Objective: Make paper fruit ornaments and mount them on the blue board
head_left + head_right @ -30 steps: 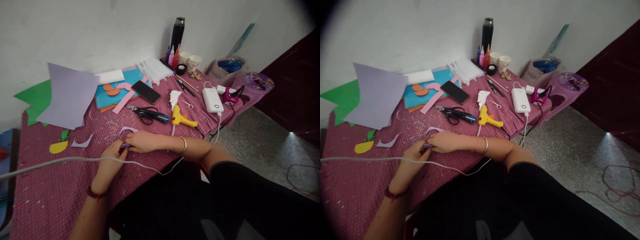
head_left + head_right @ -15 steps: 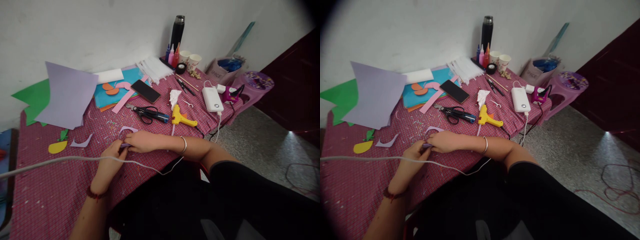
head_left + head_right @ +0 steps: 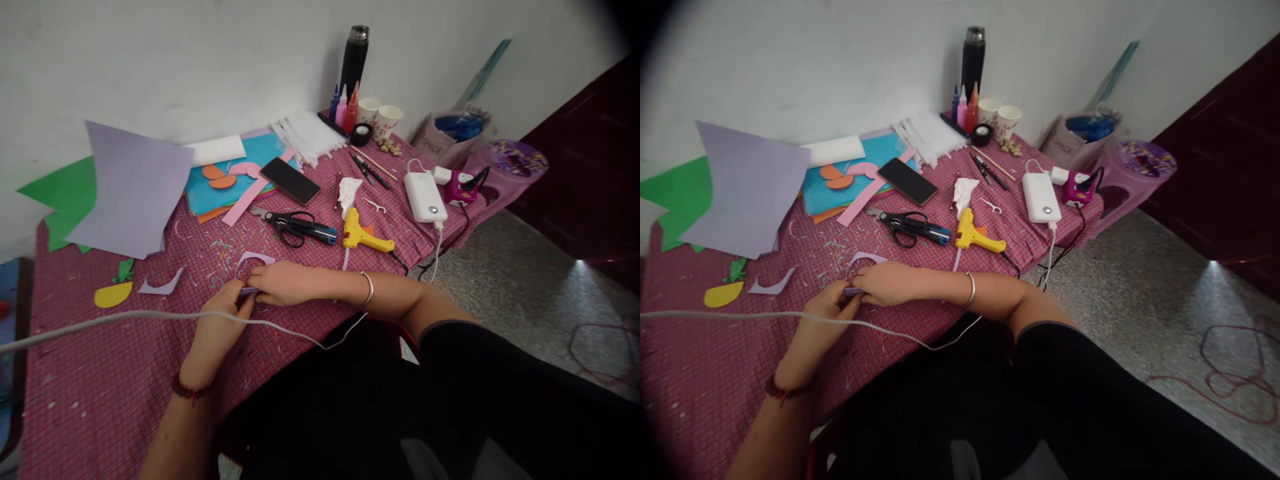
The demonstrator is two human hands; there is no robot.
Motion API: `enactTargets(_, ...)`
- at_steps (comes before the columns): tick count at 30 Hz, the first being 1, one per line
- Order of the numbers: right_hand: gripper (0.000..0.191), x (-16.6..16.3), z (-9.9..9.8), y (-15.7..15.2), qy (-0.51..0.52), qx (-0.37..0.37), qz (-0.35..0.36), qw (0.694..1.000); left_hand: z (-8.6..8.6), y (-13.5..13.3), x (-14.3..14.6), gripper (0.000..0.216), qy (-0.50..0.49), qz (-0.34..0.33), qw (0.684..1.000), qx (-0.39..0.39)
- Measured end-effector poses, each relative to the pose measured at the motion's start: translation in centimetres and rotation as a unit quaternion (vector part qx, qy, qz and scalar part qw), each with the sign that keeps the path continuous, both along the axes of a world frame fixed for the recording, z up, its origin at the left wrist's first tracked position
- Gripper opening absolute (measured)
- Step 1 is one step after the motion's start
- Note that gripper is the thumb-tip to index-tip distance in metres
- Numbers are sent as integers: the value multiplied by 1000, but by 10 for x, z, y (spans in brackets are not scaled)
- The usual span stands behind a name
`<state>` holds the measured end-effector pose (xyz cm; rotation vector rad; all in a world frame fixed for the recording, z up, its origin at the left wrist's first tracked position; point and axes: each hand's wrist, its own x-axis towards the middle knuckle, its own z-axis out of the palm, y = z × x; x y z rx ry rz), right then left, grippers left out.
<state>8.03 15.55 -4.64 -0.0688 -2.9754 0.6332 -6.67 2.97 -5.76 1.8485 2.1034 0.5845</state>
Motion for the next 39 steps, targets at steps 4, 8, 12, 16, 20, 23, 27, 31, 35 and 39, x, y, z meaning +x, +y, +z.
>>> enactTargets(4, 19, 0, 1, -1, -4, -2, -1, 1000, -1, -1, -1, 16, -1, -4, 1000, 0)
enactTargets(8, 20, 1, 1, -1, -2, -2, -1, 1000, -1, -1, 0, 16, -10, -3, 1000, 1)
enactTargets(12, 20, 0, 4, 2, -3, -11, -6, 1000, -1, 0, 1, 20, -34, 12, 999, 15)
enactTargets(16, 18, -1, 4, 5, 1, -51, -8, 999, -1, 1, 3, 23, -95, 44, 994, 37)
enactTargets(20, 16, -2, 1, 10, 24, -95, -12, 995, -3, 0, 2, 23, -166, 78, 981, 65)
enactTargets(23, 14, 0, 3, 14, 53, -101, -32, 993, -6, -2, 0, 24, -190, 97, 974, 78)
enactTargets(27, 11, 2, 9, 18, 95, -112, -61, 987, -8, -3, -1, 26, -154, 96, 979, 90)
enactTargets(31, 10, 0, 8, 18, 134, -156, -31, 978, -4, 0, 2, 24, -81, 64, 988, 118)
enactTargets(35, 10, -2, 2, 15, 158, -174, -9, 972, 0, 1, 5, 8, -76, 42, 983, 160)
enactTargets(39, 11, -2, 0, 13, 173, -178, -20, 968, 1, 0, 4, 5, -67, 48, 982, 168)
